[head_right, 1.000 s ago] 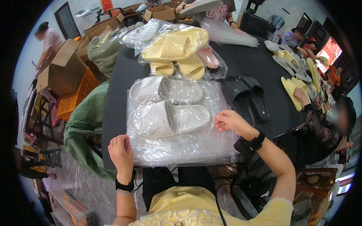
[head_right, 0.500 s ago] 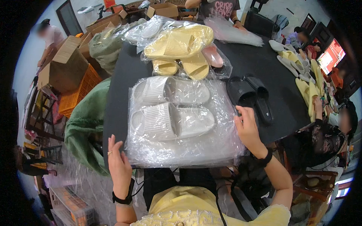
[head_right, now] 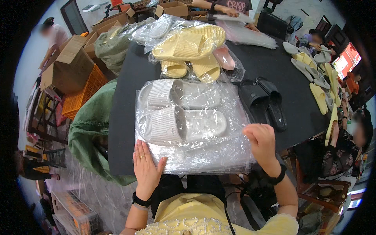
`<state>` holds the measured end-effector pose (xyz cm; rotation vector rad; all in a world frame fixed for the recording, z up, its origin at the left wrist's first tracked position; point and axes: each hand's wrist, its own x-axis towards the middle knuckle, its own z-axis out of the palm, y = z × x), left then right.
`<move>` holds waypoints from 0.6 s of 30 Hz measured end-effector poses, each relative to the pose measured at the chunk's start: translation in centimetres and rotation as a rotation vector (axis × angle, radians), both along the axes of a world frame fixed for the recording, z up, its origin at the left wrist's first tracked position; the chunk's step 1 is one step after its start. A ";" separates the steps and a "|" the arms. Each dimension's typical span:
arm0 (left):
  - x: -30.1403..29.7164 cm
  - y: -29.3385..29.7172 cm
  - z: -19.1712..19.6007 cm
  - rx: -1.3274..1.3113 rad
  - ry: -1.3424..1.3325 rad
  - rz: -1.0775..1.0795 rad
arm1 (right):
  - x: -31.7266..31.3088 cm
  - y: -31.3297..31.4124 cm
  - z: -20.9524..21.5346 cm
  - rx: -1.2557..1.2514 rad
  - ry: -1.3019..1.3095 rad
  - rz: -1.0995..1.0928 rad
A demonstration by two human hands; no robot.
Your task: The recorder is picking up sandals from a large sack and placing them into clear plastic bags on a table in a manufacturing facility.
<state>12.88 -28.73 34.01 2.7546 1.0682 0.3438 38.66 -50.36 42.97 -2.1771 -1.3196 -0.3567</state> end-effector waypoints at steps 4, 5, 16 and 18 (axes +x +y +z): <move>0.3 -0.2 0.2 0.000 0.016 0.024 | -0.2 -2.3 -1.8 -0.153 -0.040 0.051; 0.4 -0.2 0.2 -0.003 0.016 0.025 | 0.1 -3.0 -2.5 -0.211 0.021 0.092; 1.1 0.0 2.7 -0.037 -0.175 -0.046 | 9.2 3.9 1.1 -0.273 0.749 0.163; 1.6 0.0 2.0 -0.045 -0.359 -0.078 | 10.5 7.4 0.7 -0.224 0.916 0.020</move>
